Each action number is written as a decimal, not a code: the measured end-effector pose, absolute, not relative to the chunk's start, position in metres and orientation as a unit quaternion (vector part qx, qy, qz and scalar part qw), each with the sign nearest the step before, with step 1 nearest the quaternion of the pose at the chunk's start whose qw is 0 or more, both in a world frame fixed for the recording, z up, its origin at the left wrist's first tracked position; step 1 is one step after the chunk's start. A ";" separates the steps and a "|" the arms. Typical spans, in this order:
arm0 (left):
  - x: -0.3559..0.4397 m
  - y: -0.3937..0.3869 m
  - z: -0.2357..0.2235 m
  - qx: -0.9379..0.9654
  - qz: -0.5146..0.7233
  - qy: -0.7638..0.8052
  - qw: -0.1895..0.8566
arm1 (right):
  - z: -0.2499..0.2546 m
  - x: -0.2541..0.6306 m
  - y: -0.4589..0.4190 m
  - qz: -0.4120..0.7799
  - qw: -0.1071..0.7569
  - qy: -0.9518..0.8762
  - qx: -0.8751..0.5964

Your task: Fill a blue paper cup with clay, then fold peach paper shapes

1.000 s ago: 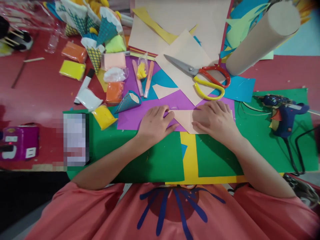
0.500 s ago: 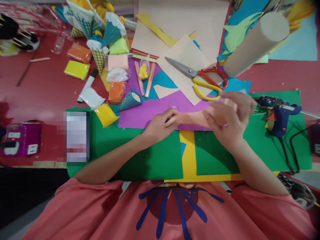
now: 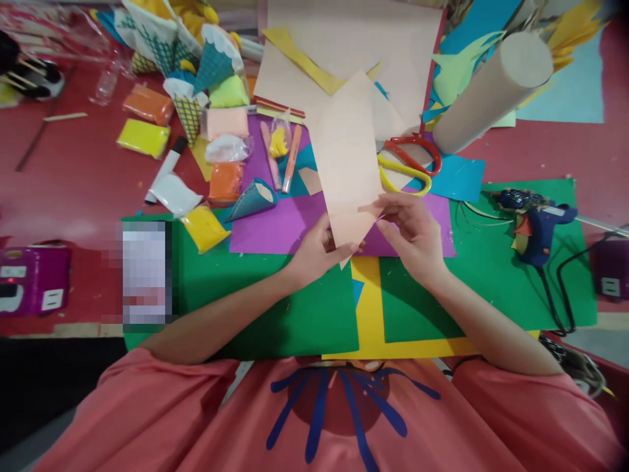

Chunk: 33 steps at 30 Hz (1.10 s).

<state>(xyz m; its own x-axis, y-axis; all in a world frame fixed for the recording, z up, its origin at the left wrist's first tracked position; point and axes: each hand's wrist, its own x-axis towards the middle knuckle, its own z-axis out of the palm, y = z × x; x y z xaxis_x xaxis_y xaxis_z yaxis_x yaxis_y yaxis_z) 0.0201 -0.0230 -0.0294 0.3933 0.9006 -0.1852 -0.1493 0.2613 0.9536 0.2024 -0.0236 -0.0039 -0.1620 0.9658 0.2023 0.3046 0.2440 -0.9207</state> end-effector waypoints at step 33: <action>0.009 -0.013 -0.025 0.544 0.373 0.439 0.610 | -0.006 0.215 -0.019 0.144 0.292 -0.807 -0.492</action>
